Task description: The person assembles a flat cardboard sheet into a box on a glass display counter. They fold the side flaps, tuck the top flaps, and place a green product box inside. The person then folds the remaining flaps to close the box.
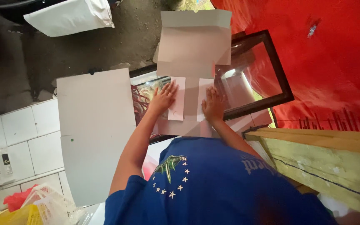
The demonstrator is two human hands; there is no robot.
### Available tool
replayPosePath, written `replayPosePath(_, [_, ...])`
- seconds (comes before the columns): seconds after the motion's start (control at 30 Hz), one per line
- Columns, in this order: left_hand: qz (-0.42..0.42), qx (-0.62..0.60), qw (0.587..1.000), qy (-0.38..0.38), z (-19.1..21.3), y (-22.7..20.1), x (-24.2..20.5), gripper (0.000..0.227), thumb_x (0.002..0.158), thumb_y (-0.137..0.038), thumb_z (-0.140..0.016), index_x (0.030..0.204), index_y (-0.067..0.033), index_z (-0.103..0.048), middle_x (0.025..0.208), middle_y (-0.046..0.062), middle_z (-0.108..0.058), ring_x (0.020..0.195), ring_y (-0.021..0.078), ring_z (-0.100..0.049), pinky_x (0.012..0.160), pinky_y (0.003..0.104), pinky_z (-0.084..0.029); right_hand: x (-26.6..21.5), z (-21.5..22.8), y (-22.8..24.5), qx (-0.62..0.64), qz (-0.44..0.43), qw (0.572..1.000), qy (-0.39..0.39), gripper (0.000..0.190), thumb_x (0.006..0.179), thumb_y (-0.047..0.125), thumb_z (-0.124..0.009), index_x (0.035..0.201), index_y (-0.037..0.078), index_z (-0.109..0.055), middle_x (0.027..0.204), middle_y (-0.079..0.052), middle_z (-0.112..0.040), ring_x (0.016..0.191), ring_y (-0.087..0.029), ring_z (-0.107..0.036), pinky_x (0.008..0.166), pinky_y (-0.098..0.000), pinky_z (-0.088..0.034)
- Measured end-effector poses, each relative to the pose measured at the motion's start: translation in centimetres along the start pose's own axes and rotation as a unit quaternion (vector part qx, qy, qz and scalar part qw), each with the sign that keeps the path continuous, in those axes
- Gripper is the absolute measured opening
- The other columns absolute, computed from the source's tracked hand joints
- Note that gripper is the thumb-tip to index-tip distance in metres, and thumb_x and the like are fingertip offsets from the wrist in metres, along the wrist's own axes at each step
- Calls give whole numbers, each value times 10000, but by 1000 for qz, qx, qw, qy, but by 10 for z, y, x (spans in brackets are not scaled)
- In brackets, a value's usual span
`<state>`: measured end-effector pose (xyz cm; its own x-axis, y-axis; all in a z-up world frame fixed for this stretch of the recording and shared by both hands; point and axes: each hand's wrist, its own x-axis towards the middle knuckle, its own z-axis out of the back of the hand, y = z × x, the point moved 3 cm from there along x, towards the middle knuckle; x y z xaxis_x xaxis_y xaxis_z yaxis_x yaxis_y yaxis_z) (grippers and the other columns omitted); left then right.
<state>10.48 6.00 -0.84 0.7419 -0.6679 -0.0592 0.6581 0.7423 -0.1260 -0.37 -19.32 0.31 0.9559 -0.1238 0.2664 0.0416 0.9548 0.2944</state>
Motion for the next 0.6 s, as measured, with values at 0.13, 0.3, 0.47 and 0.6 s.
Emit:
replayPosePath(0.13, [-21,14,999,32,4,9,-2,808,988,-506,-551,1651,-233,-180,1730,15,-110,1585,222,-157,1211,629,-213,2,5,4,1,-9,1000,16,655,966,338,-585,1555,89,-447,1609,-117,-410,1499,-313,-347,1202,-648,-219])
replayPosePath(0.3, [-18,33,985,166,36,-8,-9,1385,608,-717,-831,1657,-171,-109,1746,91,-7,1600,300,-88,1176,688,-203,4,-2,1,3,-7,999,35,682,957,345,-574,1576,100,-425,1628,-115,-383,1508,-340,-318,1198,-661,-187])
replayPosePath(0.47, [24,137,970,201,1,-15,4,1624,413,-741,-906,1668,-172,-47,1735,124,23,1587,330,-78,1165,708,-174,4,1,0,-4,-1,999,32,653,966,350,-576,1562,118,-447,1633,-96,-382,1509,-340,-325,1196,-660,-196])
replayPosePath(0.6, [48,142,966,213,12,-16,3,1644,391,-714,-930,1659,-195,-22,1727,113,39,1582,311,-71,1177,712,-112,3,10,7,-10,3,1000,21,638,960,358,-591,1541,121,-473,1623,-89,-402,1495,-339,-349,1191,-649,-232])
